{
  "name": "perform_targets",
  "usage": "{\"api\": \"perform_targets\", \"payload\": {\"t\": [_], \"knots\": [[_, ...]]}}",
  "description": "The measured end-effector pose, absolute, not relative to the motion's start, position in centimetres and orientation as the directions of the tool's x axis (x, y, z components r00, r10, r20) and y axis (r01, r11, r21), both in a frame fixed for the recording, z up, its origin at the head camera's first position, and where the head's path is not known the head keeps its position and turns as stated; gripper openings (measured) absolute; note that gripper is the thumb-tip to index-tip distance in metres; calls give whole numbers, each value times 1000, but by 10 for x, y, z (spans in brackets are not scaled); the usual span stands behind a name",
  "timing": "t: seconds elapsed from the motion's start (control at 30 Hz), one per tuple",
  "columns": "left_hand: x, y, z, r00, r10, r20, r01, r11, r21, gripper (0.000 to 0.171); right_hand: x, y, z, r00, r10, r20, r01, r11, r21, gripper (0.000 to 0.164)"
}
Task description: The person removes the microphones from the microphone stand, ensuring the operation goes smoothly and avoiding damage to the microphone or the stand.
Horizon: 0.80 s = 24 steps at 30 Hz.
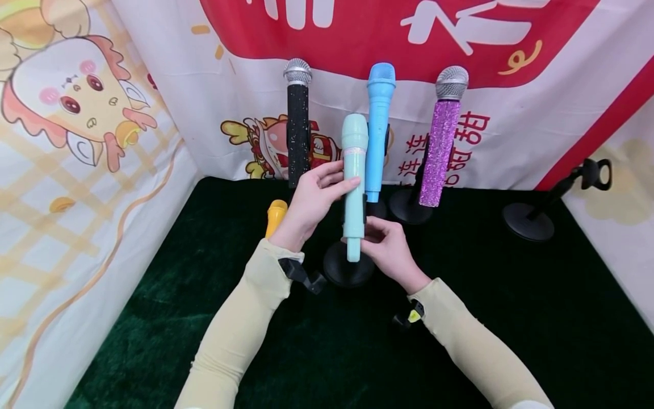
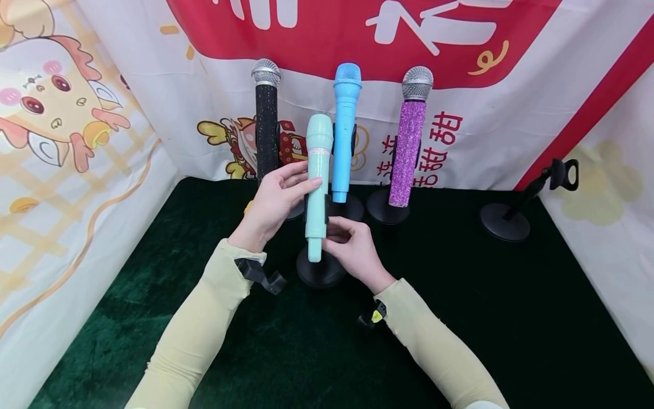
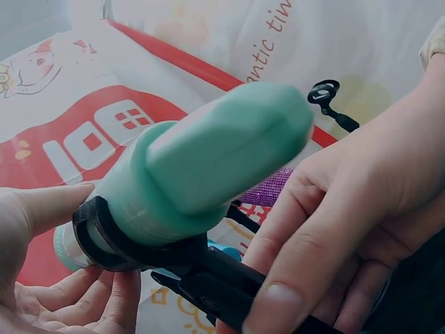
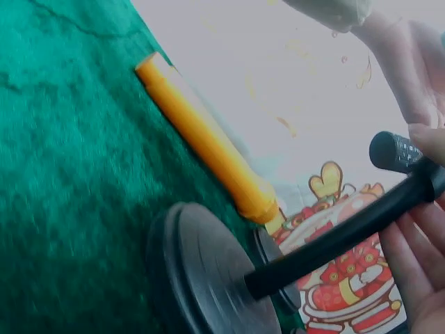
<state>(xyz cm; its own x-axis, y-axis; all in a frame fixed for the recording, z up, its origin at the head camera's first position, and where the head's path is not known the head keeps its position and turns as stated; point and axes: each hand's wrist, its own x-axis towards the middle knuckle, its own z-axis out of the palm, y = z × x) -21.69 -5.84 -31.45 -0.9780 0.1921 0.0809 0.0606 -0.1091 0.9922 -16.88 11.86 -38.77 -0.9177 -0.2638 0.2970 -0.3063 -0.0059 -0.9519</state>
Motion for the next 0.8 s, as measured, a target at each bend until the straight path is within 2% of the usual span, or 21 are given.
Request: {"api": "perform_targets", "payload": {"t": [0.1,0.27,0.57,0.8], "knots": [[-218,-58,-315,-979,188,81,60,-115,992,49,-168,116,-388,-919,-254,302,-296,-63,-953,25],[-218,-57,-316,-980,181,77,56,-121,991,49,-169,113,-388,-919,-242,313,-305,-70,-950,21],[-215,-58,-317,-981,182,68,40,-156,987,52,-174,118,-382,-900,-329,288,-319,44,-947,25],[-213,-56,-319,-975,194,105,80,-132,988,57,-175,121,-381,-891,-350,290,-342,94,-935,20]]}}
